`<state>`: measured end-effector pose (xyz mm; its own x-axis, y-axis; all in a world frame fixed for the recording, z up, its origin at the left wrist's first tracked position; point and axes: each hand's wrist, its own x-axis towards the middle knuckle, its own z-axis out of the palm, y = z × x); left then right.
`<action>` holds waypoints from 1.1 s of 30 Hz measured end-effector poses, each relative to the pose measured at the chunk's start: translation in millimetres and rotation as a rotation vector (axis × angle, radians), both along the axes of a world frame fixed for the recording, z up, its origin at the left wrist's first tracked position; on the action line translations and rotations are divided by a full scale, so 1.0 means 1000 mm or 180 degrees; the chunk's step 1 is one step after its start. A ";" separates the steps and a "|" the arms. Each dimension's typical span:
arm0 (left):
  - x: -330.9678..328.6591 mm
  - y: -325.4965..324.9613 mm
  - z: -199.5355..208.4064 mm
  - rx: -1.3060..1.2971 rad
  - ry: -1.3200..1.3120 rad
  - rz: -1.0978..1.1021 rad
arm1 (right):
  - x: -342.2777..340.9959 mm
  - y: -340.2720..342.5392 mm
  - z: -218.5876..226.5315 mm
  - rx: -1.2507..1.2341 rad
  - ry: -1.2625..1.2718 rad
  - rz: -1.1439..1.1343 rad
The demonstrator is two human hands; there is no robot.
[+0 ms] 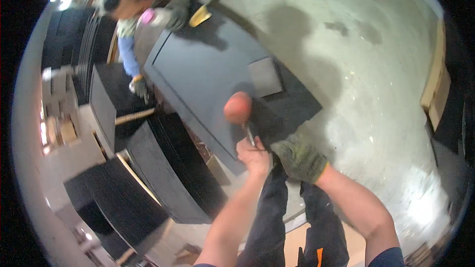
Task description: The person scrapes along the edges of a stack of black wooden panels using a scraper tool, applying downward pressure to remove excess material. They work through the stack, occasionally moving panels or shifting their position to reach different sections of the wood.
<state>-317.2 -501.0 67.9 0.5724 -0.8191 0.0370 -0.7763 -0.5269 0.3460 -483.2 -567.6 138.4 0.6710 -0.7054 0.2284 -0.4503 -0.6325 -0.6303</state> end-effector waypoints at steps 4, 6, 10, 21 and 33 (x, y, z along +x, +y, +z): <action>-0.009 0.005 -0.017 -0.0830 0.2514 0.1485 | 0.061 -0.030 -0.009 0.0271 -0.0102 0.0518; -0.014 0.016 -0.018 -0.0328 0.1732 0.0725 | 0.085 -0.031 -0.020 -0.0417 -0.0533 0.0457; -0.021 0.049 0.000 -0.0462 0.1240 0.0231 | 0.118 -0.020 -0.046 -0.0412 -0.0085 0.0260; 0.103 0.130 -0.065 -0.1621 0.7331 0.4747 | 0.170 0.006 -0.062 -0.0585 0.0297 0.0209; 0.068 0.124 -0.094 -0.1439 0.7364 0.5750 | 0.175 0.009 -0.066 -0.0685 0.0515 0.0457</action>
<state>-249.6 -377.2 -26.6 -0.2616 -0.2193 -0.9399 0.8904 0.3210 -0.3227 -307.9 -558.8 72.7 0.8003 -0.5476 0.2444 -0.4301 -0.8082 -0.4024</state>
